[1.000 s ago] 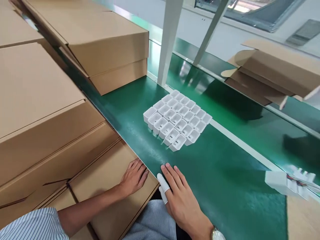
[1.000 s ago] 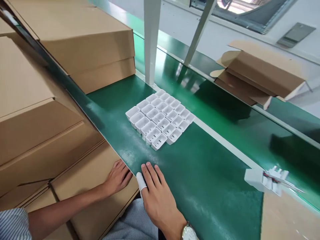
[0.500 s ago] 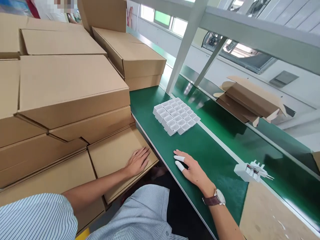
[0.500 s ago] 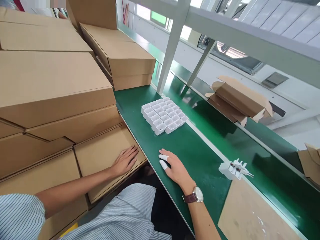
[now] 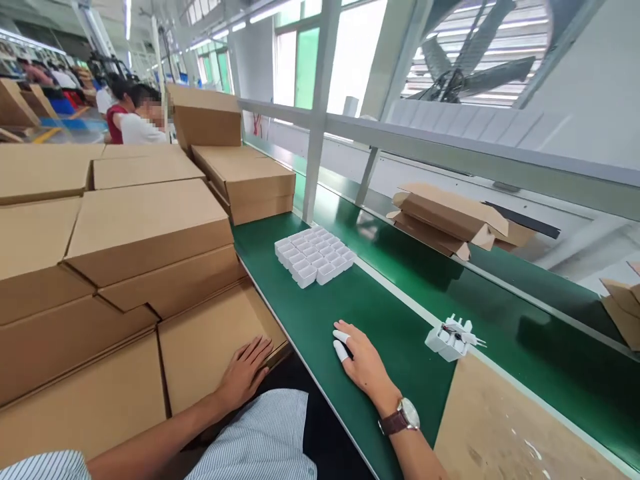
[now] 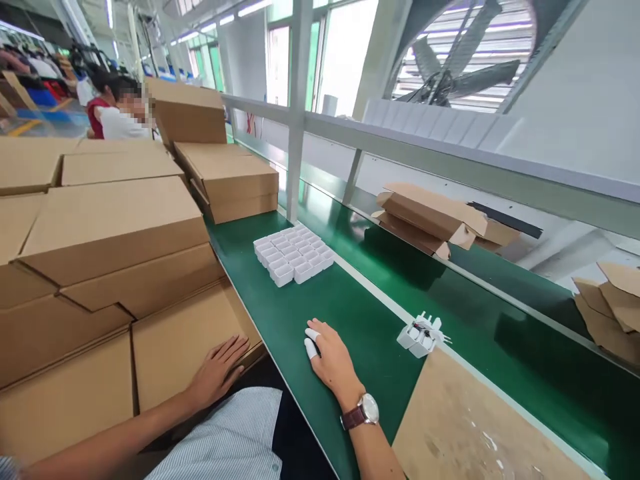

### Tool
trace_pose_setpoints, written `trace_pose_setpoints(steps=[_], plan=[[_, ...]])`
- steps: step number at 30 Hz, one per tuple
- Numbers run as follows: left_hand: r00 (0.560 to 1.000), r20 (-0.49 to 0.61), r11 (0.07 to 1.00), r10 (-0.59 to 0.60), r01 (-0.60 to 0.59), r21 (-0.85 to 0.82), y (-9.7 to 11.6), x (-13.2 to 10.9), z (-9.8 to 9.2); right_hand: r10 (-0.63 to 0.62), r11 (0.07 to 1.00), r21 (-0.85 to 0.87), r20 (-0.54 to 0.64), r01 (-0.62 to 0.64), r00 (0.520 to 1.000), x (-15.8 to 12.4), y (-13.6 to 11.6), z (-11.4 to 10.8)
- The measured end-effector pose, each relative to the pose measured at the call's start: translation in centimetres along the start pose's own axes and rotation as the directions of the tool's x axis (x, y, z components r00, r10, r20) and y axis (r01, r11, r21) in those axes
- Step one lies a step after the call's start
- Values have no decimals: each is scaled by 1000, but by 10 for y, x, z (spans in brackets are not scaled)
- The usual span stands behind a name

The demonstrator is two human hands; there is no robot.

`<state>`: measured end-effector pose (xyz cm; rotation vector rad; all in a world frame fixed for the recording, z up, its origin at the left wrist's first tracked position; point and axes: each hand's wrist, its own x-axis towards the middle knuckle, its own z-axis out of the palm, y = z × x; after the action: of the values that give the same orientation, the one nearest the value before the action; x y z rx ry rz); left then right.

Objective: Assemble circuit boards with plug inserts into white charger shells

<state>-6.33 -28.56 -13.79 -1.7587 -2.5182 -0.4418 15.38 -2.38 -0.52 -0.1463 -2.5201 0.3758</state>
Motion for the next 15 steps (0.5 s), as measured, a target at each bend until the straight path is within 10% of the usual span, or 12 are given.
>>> trace_pose_setpoints(steps=[15], plan=[[983,182,998,-4,-7,61,3,12,10,-45,997,-59,-17,44,999,-6,9,6]])
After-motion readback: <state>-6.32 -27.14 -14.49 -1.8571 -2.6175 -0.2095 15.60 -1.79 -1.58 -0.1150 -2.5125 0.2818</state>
